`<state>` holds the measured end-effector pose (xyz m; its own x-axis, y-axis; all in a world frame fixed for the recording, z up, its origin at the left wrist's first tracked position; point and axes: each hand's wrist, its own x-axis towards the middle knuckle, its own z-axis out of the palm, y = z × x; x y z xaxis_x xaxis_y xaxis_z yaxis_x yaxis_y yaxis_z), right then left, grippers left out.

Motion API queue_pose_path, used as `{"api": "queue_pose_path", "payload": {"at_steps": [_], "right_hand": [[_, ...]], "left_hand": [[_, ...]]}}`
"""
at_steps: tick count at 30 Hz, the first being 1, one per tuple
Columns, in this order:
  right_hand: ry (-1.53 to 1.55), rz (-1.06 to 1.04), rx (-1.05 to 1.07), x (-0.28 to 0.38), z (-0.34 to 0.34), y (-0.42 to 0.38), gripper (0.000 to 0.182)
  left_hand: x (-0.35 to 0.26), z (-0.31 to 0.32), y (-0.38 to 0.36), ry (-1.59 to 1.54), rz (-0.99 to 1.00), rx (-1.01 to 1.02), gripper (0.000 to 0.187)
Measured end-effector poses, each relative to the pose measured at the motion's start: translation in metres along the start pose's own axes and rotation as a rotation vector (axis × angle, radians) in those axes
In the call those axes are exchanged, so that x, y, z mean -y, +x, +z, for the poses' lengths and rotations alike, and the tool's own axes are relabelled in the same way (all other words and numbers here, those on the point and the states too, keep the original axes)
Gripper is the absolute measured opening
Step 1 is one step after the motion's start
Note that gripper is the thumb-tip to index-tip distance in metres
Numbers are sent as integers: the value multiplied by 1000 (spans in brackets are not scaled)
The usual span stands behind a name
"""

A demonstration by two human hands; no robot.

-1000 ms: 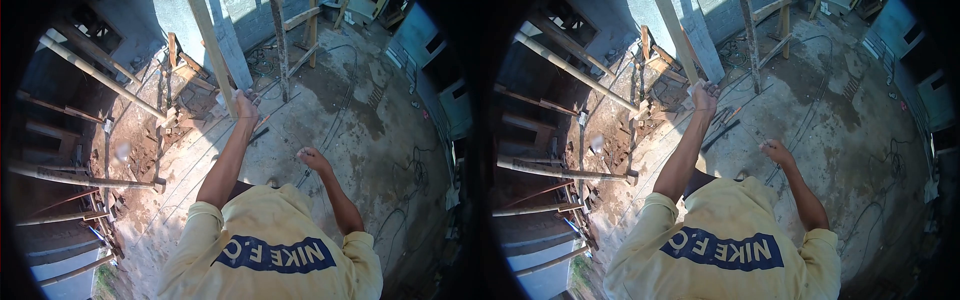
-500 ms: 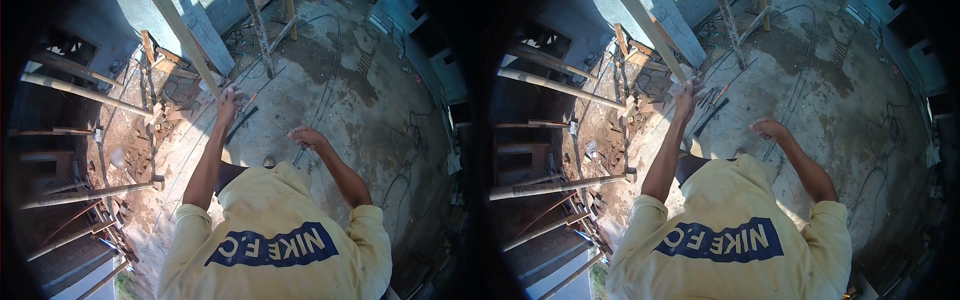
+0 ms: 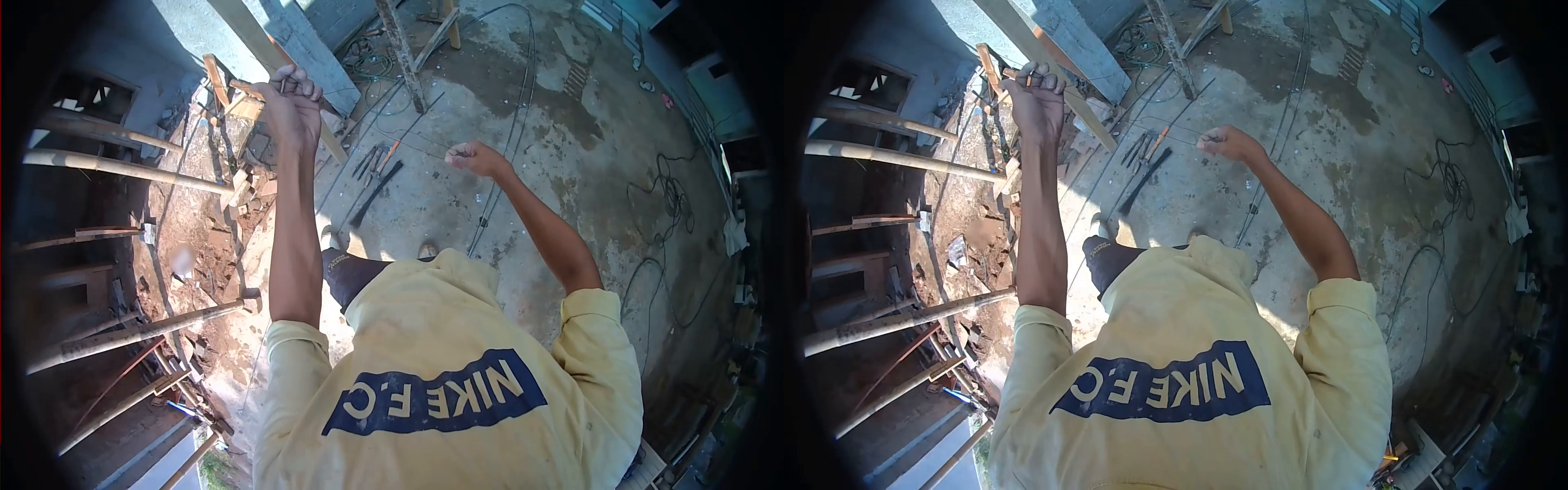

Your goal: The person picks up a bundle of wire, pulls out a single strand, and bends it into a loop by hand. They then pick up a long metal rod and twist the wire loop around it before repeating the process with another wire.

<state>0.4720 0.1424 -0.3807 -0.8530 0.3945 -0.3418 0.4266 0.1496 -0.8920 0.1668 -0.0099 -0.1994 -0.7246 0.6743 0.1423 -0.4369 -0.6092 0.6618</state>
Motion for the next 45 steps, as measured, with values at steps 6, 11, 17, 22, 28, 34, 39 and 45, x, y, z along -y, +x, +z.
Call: {"api": "queue_pose_path", "payload": {"at_steps": [6,11,17,22,28,34,39,45], "right_hand": [[-582,-119,-400,76,23,8,73],[416,-492,-497,168,26,13,49],[310,-537,-432,213,45,16,32],[385,-609,-458,227,29,9,32],[407,-525,-434,201,35,11,29],[441,-693,-563,209,34,3,22],[324,-833,-469,218,9,-7,18],[301,-786,-386,218,8,-6,13]], "left_hand": [[22,2,-33,281,-124,285,53],[48,-14,-56,554,-146,355,63],[56,-15,-78,762,-161,416,62],[45,-25,-80,793,-199,447,58],[39,-15,-82,706,-237,405,58],[37,-10,-82,795,-158,537,54],[31,-9,-85,900,-105,639,52],[25,-14,-84,960,-84,758,51]]}}
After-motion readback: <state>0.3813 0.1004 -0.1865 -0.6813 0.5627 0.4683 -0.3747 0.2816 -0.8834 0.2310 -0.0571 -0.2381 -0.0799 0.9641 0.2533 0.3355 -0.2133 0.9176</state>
